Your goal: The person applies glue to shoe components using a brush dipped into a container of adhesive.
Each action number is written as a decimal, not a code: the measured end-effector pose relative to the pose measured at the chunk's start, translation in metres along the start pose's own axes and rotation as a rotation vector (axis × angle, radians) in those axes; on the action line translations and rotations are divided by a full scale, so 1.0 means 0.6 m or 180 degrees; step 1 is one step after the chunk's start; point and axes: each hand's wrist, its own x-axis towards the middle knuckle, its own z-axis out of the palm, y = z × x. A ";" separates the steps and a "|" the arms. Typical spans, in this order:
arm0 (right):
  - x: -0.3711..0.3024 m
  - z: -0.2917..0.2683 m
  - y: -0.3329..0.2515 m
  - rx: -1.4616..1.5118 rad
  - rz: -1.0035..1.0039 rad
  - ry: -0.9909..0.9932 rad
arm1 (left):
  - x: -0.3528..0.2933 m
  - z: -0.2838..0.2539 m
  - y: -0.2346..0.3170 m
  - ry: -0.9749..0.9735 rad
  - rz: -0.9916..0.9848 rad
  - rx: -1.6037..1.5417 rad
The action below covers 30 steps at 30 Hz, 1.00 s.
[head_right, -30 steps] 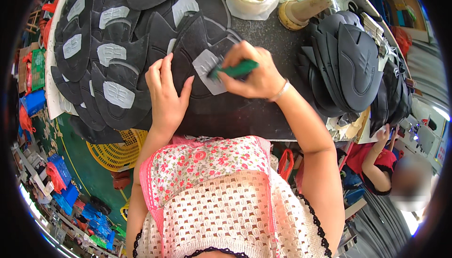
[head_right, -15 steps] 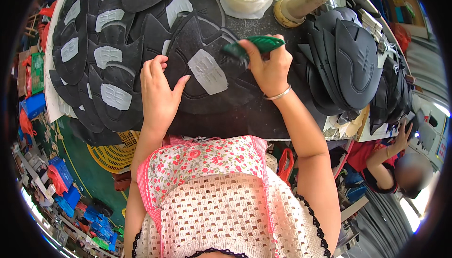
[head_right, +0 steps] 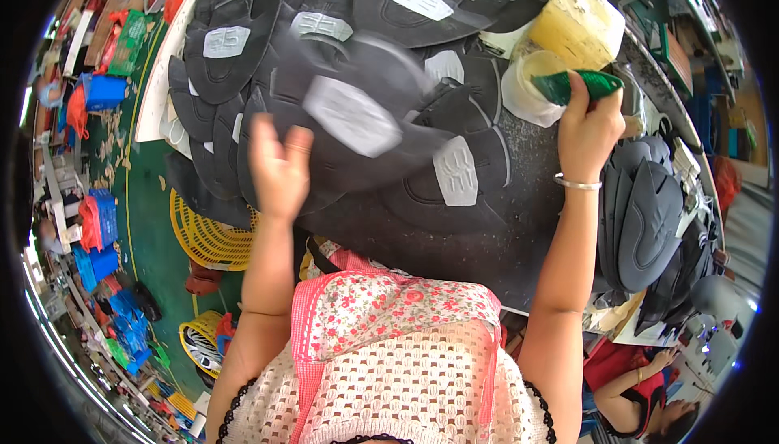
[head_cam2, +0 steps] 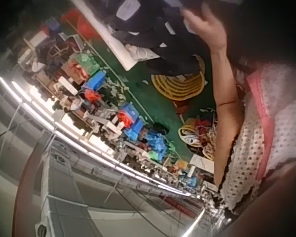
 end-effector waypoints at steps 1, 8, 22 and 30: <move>-0.004 -0.003 0.008 -0.0067 -0.0078 0.0132 | 0.023 -0.032 -0.032 0.0211 -0.0388 -0.0036; -0.024 -0.035 -0.022 0.0758 0.0560 -0.0029 | 0.116 -0.239 -0.202 0.1331 0.0105 0.2728; -0.107 0.022 -0.067 0.2503 -0.0411 -0.1303 | -0.076 0.118 0.065 -0.1274 0.1179 0.0943; -0.128 -0.003 -0.040 0.2570 -0.0586 -0.1768 | -0.074 0.116 0.066 -0.1241 0.1230 0.0931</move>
